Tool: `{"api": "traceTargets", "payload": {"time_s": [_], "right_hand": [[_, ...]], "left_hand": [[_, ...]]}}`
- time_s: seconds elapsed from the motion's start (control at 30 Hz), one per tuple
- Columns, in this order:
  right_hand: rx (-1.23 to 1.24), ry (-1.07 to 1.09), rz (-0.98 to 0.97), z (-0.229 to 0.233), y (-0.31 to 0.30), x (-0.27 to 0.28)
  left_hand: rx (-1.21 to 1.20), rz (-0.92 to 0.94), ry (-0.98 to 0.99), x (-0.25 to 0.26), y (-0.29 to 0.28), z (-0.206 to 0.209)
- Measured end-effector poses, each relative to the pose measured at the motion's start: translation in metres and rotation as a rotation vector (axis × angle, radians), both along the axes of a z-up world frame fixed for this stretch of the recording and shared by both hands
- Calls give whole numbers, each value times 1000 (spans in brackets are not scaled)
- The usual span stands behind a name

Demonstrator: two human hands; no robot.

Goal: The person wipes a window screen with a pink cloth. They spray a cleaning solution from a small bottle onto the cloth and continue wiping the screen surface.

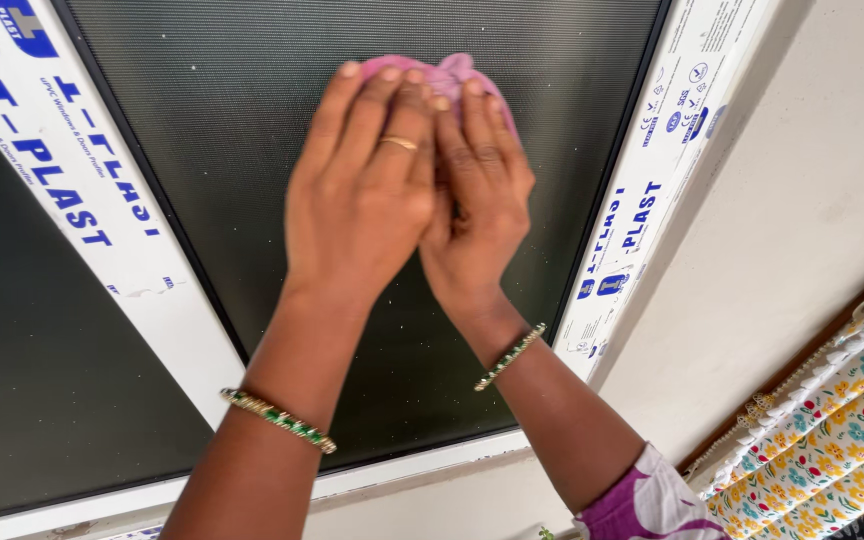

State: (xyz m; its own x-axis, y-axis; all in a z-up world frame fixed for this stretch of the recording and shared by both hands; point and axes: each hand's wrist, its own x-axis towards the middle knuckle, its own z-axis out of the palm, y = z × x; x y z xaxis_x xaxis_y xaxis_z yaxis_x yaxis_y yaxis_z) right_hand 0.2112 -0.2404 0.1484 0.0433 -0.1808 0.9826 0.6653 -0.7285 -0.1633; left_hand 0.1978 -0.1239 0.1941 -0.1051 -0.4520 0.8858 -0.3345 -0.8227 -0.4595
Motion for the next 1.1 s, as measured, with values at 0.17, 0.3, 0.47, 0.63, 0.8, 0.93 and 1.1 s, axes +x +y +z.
{"api": "traceTargets", "payload": {"time_s": [0.17,0.3,0.47,0.63,0.8,0.93,1.1], "right_hand": [[-83,-30,1,7,29,-4],[-131,-53,41,12,49,-6],[-229,-77,49,20,49,-5],[-287,-96,69,27,18,3],[-253,-56,-59,29,-25,8],[-219,-47,-107,32,-65,10],[-109,4,-110,29,-93,7]], "left_hand": [[-45,114,-17,-10,36,-8],[-102,159,-14,-13,57,-12],[-203,94,30,-15,61,-17],[-259,-12,72,-11,37,-15],[-187,-93,110,-1,-1,-1],[-167,-108,97,10,-46,9],[-127,-138,79,20,-97,20]]}}
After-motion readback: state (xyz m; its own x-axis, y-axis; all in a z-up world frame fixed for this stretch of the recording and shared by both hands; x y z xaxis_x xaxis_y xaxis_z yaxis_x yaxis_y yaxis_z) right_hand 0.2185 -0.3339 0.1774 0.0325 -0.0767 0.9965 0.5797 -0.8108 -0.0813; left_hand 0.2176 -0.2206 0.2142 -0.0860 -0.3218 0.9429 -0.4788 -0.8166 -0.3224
